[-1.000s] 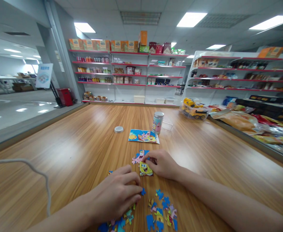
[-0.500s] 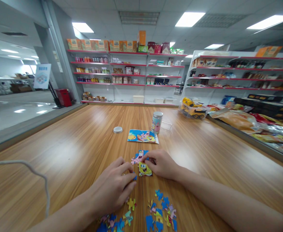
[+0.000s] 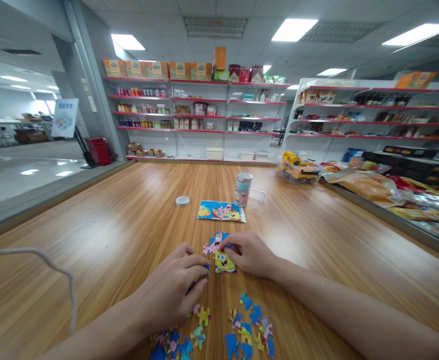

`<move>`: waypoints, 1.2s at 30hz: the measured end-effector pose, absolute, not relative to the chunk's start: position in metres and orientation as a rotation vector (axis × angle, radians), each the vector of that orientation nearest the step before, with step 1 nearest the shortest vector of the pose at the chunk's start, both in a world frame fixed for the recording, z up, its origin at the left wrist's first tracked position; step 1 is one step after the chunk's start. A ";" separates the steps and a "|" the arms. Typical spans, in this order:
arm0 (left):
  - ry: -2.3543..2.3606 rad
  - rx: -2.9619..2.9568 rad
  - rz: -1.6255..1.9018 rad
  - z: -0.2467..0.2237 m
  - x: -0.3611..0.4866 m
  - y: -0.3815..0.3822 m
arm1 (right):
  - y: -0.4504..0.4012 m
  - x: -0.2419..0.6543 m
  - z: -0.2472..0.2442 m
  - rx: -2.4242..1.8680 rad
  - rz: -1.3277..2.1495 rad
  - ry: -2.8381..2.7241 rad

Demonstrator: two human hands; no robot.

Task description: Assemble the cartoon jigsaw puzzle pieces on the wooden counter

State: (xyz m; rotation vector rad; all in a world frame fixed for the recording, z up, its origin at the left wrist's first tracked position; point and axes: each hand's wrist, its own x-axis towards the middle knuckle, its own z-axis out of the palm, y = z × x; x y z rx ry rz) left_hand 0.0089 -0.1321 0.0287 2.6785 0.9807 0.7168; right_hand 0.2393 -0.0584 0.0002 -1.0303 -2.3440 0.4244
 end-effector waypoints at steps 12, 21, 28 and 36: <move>0.889 2.644 0.656 0.031 0.012 -0.139 | -0.059 0.239 0.001 -1.012 0.423 -2.339; 0.855 2.670 0.553 0.029 0.009 -0.141 | -0.058 0.240 0.000 -1.021 0.403 -2.352; 0.790 2.657 0.678 0.027 0.010 -0.141 | -0.058 0.240 -0.002 -1.023 0.414 -2.338; 0.576 2.710 0.379 0.051 0.014 -0.153 | -0.058 0.239 -0.002 -1.005 0.432 -2.327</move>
